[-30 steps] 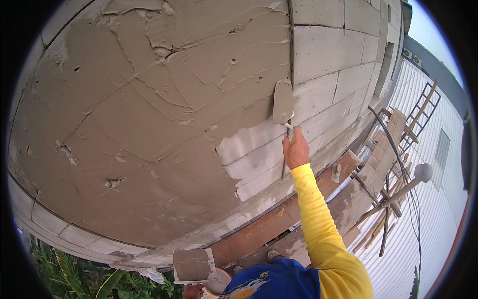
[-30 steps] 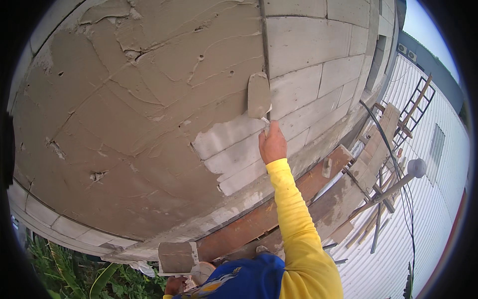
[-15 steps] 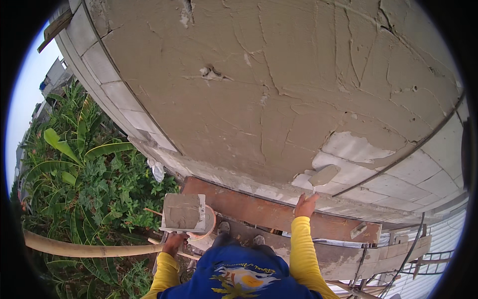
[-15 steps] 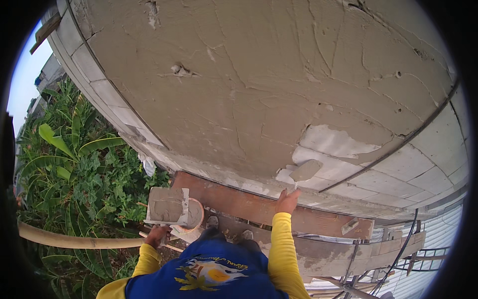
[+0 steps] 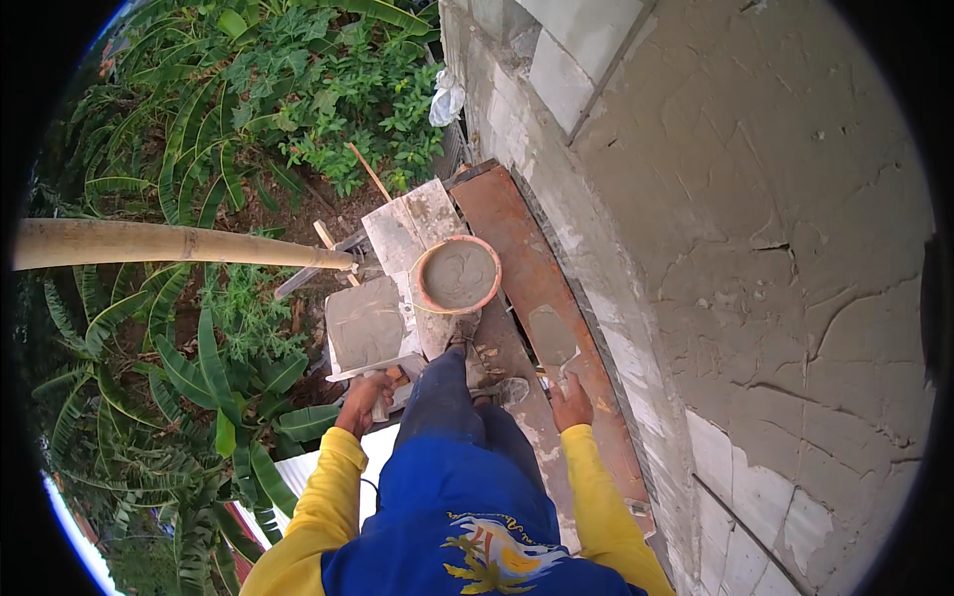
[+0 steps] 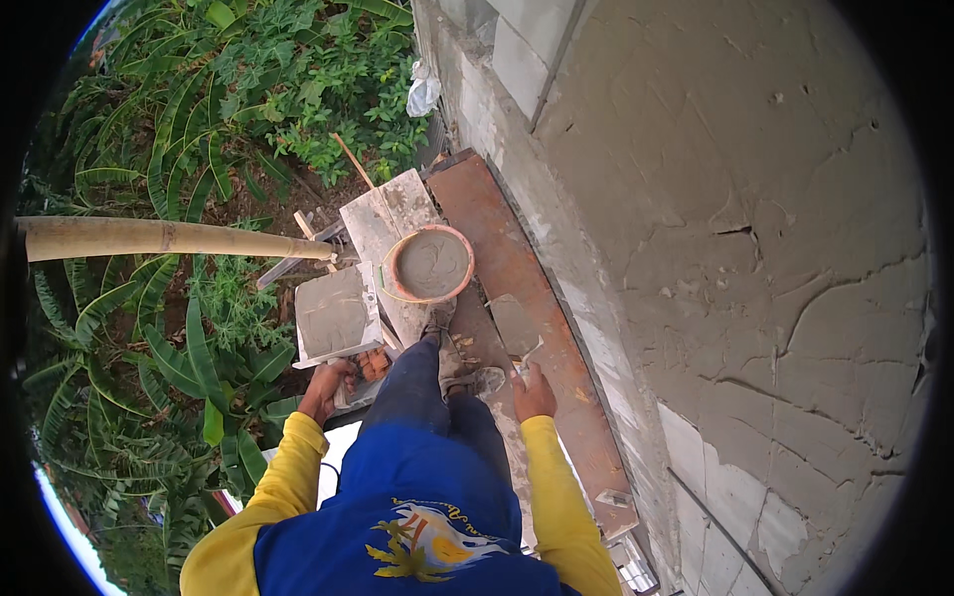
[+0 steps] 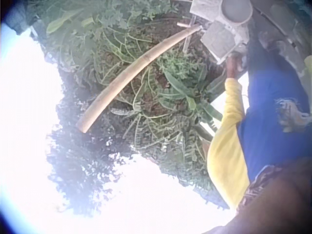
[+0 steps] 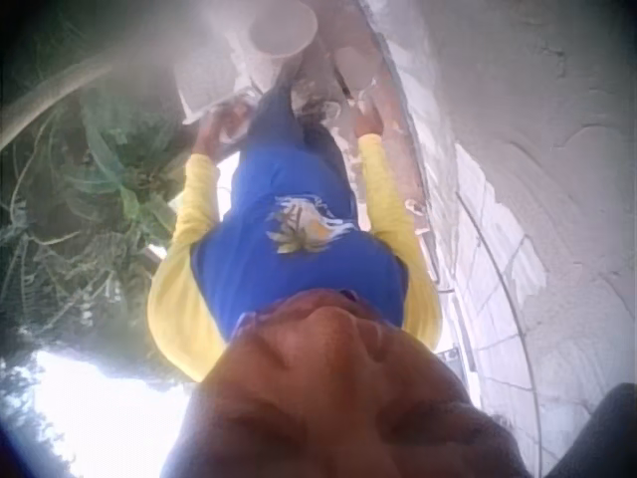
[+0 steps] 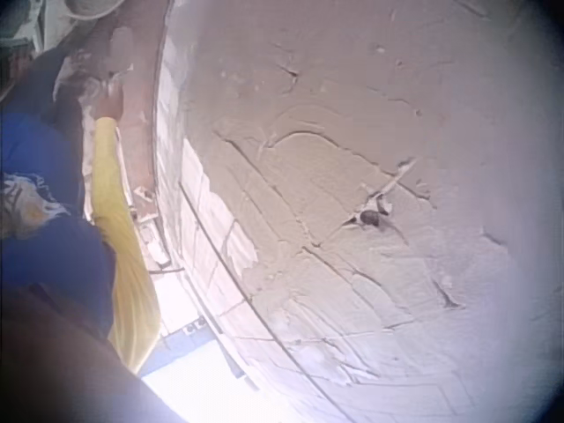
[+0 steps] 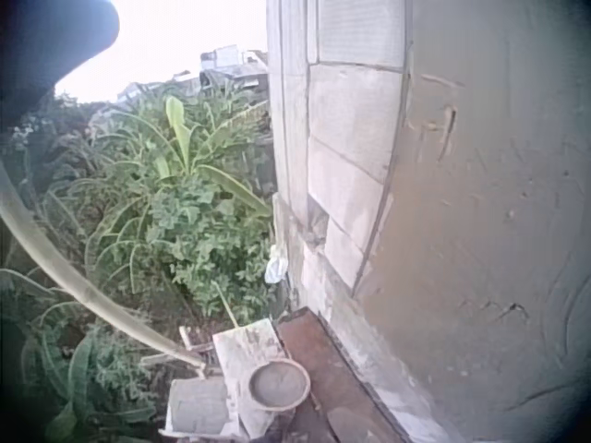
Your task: The person applies wet cement to a curved exterior wall using a trowel and hawk. They repeatedly scoop cement from a bucket, spread it over the surface, and smooth the layer while standing on a wooden scaffold.
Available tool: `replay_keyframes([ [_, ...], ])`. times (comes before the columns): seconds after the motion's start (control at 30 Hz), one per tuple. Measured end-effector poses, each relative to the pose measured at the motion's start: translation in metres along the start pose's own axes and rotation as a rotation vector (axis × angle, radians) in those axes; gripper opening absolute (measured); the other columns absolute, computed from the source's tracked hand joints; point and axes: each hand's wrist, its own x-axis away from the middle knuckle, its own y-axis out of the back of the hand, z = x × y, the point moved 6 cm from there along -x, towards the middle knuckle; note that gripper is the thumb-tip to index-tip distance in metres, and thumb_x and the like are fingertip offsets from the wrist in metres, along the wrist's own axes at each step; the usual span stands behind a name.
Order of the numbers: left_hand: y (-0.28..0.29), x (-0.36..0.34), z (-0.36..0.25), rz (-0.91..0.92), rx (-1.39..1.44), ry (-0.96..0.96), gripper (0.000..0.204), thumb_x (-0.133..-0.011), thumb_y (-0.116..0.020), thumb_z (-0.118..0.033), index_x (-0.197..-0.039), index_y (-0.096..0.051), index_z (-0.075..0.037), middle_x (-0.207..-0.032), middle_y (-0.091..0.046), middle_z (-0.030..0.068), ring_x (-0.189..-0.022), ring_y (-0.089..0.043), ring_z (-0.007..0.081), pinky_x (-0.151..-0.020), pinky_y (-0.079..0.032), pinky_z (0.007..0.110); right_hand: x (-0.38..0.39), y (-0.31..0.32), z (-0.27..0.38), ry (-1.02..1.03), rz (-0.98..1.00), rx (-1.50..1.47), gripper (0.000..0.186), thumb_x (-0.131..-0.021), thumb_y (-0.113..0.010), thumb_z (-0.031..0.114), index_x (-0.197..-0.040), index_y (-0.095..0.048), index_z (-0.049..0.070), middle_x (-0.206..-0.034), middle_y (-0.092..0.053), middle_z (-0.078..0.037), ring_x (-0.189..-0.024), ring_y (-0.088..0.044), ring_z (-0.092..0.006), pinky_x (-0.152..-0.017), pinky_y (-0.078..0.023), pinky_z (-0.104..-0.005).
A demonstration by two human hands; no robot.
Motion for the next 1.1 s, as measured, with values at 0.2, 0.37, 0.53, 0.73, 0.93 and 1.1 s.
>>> replay_keyframes([
  [0.2,-0.036,-0.074,0.054,-0.075,0.537,0.159,0.011,-0.098,-0.062,-0.005,-0.105,-0.054,-0.008,-0.081,-0.051,-0.0001,-0.063,-0.05,0.0088,-0.053,-0.047,0.025,-0.168,-0.106,0.073,0.045,0.272,0.442,0.041,-0.106,-0.056,0.042,-0.126,-0.059,0.006,-0.12,-0.071,-0.026,-0.109,-0.071,-0.0467,-0.094,-0.055,-0.0564],
  [0.37,-0.064,-0.139,0.073,-0.182,0.829,0.196,0.013,-0.096,-0.064,-0.002,-0.105,-0.055,-0.005,-0.083,-0.051,0.0025,-0.065,-0.05,0.0102,-0.056,-0.045,0.027,-0.325,-0.223,0.113,0.172,0.283,0.532,0.036,-0.106,-0.058,0.035,-0.123,-0.064,0.004,-0.116,-0.073,-0.026,-0.11,-0.071,-0.0448,-0.093,-0.056,-0.0556],
  [0.53,-0.036,-0.163,0.084,-0.294,0.702,0.219,0.014,-0.095,-0.065,0.0,-0.107,-0.057,-0.002,-0.084,-0.053,0.004,-0.067,-0.051,0.012,-0.059,-0.045,0.029,-0.4,-0.341,0.125,0.098,0.432,0.551,0.043,-0.105,-0.054,0.036,-0.13,-0.065,0.003,-0.125,-0.071,-0.029,-0.116,-0.069,-0.0467,-0.101,-0.054,-0.0556],
  [0.73,0.037,-0.184,0.103,-0.424,0.264,0.179,0.021,-0.091,-0.069,0.0,-0.109,-0.058,-0.001,-0.085,-0.058,0.0055,-0.063,-0.053,0.0146,-0.055,-0.045,0.031,-0.403,-0.401,0.119,0.152,0.474,0.342,0.055,-0.1,-0.059,0.053,-0.131,-0.069,0.008,-0.123,-0.073,-0.028,-0.115,-0.068,-0.0492,-0.104,-0.051,-0.0575],
  [0.93,0.098,-0.228,0.12,-0.273,-0.27,0.187,0.032,-0.089,-0.076,-0.009,-0.117,-0.064,0.002,-0.091,-0.066,0.0059,-0.072,-0.059,0.015,-0.063,-0.051,0.033,-0.383,-0.335,0.107,0.355,0.497,0.182,0.049,-0.097,-0.068,0.05,-0.123,-0.07,0.009,-0.111,-0.073,-0.027,-0.109,-0.068,-0.0503,-0.094,-0.053,-0.0561],
  [1.1,0.099,-0.269,0.079,-0.018,-0.401,0.152,0.065,-0.088,-0.081,-0.005,-0.146,-0.053,0.003,-0.141,-0.066,0.0141,-0.125,-0.063,0.0246,-0.108,-0.049,0.035,-0.355,-0.239,0.14,0.538,0.486,0.055,0.037,-0.093,-0.076,0.033,-0.118,-0.071,0.006,-0.109,-0.073,-0.027,-0.104,-0.07,-0.0474,-0.082,-0.057,-0.0533],
])
